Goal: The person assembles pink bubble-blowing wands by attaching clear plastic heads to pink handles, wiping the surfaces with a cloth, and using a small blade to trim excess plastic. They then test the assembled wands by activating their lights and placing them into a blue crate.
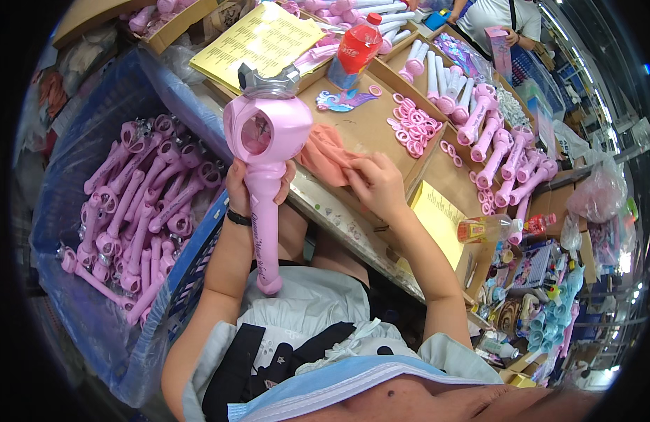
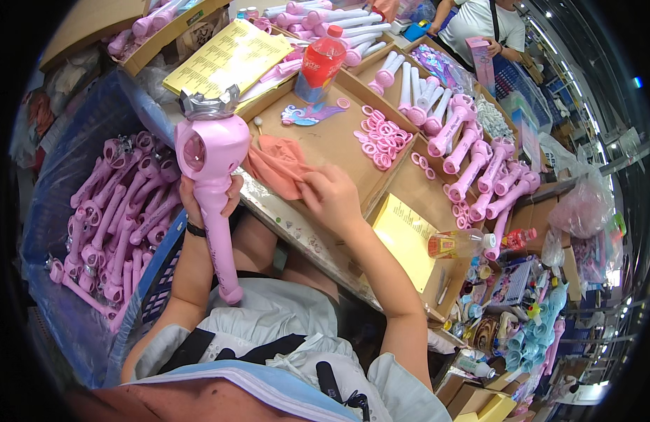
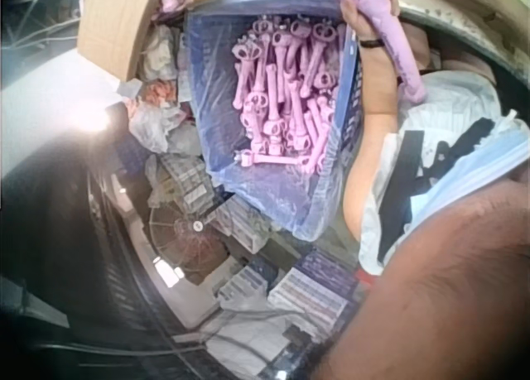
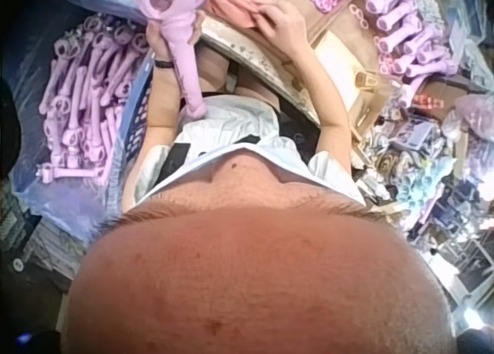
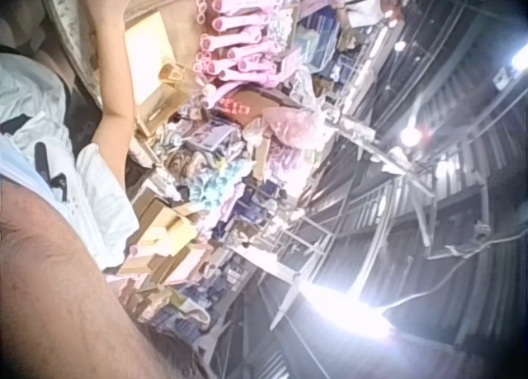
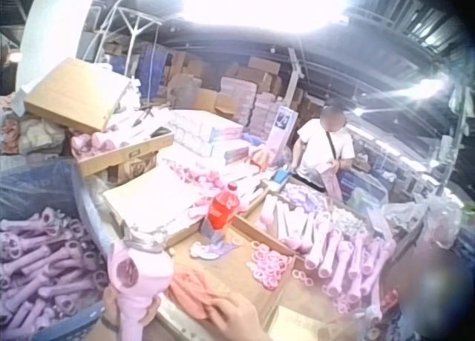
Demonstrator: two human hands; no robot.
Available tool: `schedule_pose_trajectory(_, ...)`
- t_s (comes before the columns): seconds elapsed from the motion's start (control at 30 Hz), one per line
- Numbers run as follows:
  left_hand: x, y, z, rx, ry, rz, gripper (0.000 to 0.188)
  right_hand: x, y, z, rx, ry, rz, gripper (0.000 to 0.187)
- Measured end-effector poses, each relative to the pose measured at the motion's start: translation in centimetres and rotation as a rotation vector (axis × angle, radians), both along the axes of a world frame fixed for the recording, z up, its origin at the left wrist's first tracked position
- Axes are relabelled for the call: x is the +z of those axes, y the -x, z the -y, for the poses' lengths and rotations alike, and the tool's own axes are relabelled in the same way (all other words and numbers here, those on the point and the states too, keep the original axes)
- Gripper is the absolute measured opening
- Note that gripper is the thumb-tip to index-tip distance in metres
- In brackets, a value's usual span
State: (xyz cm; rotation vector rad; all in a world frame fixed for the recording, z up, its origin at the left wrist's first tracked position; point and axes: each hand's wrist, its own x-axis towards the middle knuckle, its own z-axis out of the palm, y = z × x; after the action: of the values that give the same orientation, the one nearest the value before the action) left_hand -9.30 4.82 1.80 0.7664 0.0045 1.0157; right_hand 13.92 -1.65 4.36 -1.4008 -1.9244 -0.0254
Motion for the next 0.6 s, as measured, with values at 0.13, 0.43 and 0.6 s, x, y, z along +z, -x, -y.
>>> schedule_pose_trajectory(0.13,0.4,0.0,0.7,0.098,0.055,-0.082,0.083,1.2,-2.6,0.3,-0.016,0.595,-1.128,0.012)
schedule_pose_trajectory(0.43,-0.5,-1.3,2.1,0.117,0.031,-0.188,0.083,3.9,-7.8,0.8,0.281,0.984,-0.769,0.027)
schedule_pose_trajectory(0.6,-1.5,-1.7,2.0,-0.06,0.152,-0.125,0.077,1.3,-5.2,-0.4,0.456,0.633,-1.684,0.044)
